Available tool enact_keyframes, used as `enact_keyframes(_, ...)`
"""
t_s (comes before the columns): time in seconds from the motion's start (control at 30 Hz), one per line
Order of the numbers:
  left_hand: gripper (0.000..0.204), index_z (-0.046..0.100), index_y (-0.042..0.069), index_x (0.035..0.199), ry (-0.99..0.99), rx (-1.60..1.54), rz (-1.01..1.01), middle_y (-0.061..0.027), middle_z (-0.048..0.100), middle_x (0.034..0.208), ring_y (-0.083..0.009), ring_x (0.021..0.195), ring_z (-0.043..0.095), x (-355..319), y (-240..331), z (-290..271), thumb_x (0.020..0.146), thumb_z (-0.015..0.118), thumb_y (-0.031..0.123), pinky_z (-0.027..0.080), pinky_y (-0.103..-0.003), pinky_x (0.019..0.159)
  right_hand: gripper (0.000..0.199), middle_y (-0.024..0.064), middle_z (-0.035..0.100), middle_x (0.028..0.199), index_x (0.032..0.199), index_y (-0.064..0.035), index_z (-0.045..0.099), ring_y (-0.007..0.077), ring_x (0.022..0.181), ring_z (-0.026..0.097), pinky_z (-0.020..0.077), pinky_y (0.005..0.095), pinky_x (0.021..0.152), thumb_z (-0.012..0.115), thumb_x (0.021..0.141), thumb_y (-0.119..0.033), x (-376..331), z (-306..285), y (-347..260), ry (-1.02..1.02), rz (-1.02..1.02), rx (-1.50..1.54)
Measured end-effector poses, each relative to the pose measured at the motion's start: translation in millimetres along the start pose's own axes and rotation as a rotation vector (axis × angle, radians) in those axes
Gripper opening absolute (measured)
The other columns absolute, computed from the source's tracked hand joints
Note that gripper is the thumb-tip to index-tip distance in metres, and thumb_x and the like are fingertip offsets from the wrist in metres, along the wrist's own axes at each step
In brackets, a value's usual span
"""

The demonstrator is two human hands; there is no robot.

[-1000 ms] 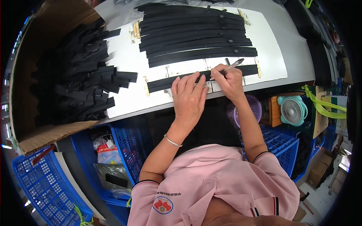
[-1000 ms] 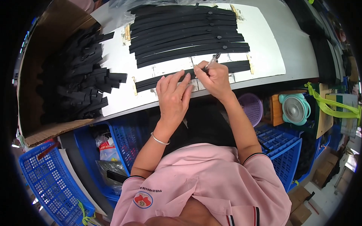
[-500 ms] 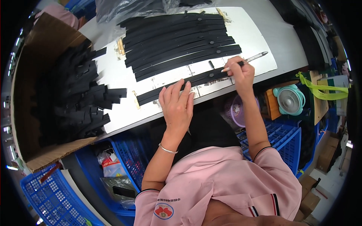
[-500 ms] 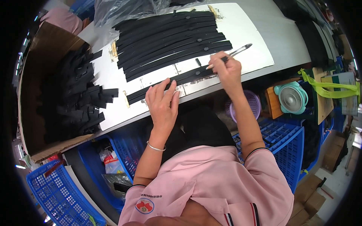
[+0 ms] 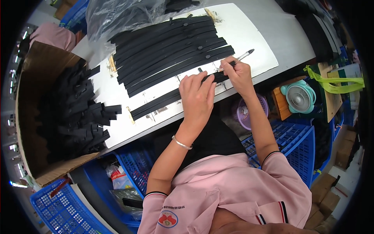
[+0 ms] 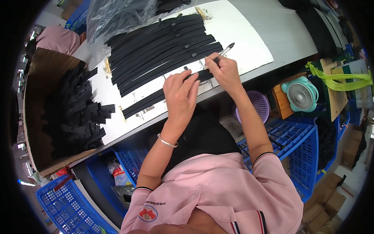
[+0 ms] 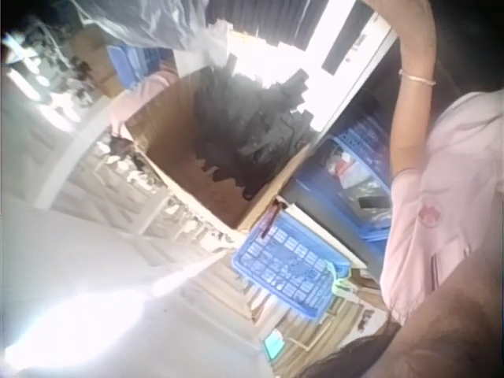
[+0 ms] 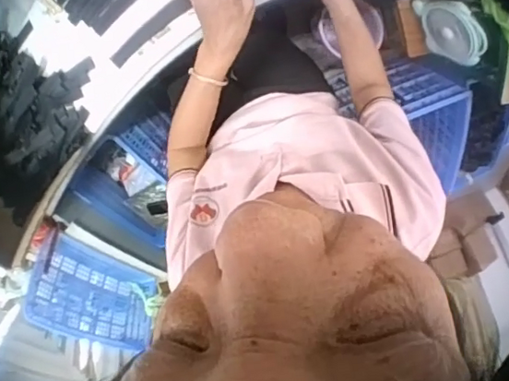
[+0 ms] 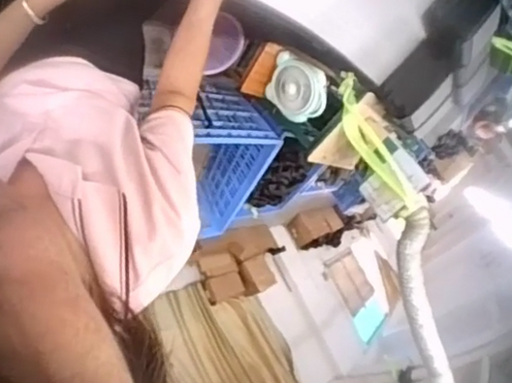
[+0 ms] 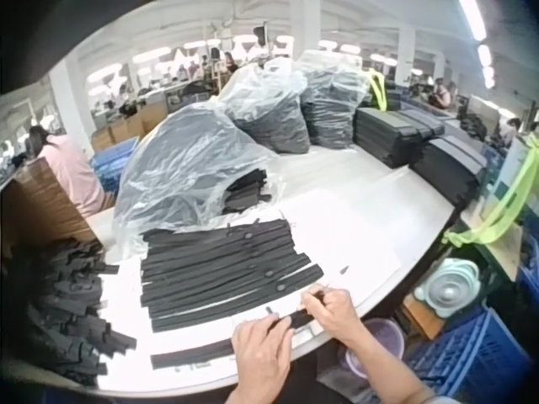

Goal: Mark and measure black zippers using a template and pen.

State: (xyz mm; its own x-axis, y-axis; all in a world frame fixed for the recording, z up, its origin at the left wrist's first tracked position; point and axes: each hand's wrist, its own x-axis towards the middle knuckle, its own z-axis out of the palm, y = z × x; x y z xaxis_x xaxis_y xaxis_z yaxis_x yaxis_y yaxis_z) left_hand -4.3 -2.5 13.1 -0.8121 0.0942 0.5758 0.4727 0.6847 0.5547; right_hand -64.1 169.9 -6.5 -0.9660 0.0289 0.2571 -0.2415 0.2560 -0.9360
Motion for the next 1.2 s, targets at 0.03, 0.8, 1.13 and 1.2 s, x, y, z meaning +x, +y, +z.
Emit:
enact_keyframes(0.03, 0.02, 0.075, 0.003, 0.106, -0.002, -0.001, 0.003, -0.008, 0.069, 0.111, -0.028, 0.106, 0.06, 2, 0, 7, 0.086, 0.075, 0.007, 0.042, -0.042, 0.1, 0.021, 0.0003, 0.064, 0.066, 0.085, 0.0023, 0.071, 0.0038, 0.058, 0.052, 0.0403, 0.0239, 0.053, 0.066, 0.098, -0.013, 0, 0, 1, -0.012, -0.004, -0.001)
enact_keyframes(0.8, 0.018, 0.077, 0.005, 0.101, -0.059, 0.041, -0.045, -0.0067, 0.068, 0.115, -0.0279, 0.107, 0.059, 0, -6, 23, 0.083, 0.077, 0.007, 0.042, -0.04, 0.097, 0.02, 0.0101, 0.062, 0.062, 0.078, 0.002, 0.068, 0.0201, 0.055, 0.06, 0.0442, 0.0342, 0.054, 0.069, 0.088, -0.015, -3, -8, -2, -0.118, -0.144, -0.222)
enact_keyframes(1.13, 0.06, 0.042, 0.021, 0.156, -0.348, 0.248, -0.032, -0.0183, 0.025, 0.166, -0.0438, 0.155, 0.014, 40, -54, 18, 0.099, 0.062, 0.021, 0.005, -0.075, 0.114, 0.022, 0.0041, 0.067, 0.072, 0.078, 0.005, 0.067, 0.0077, 0.063, 0.059, 0.0445, 0.0243, 0.057, 0.062, 0.097, -0.005, -12, -15, 2, -0.003, -0.007, 0.087)
enact_keyframes(1.2, 0.055, 0.044, 0.026, 0.155, -0.351, 0.314, 0.028, -0.0154, 0.026, 0.166, -0.0421, 0.155, 0.014, 64, -82, 23, 0.102, 0.058, 0.023, 0.006, -0.074, 0.115, 0.023, 0.0045, 0.067, 0.074, 0.077, 0.0057, 0.066, 0.0079, 0.063, 0.058, 0.0439, 0.0238, 0.057, 0.062, 0.098, -0.005, -11, -13, 3, -0.004, -0.003, 0.12)
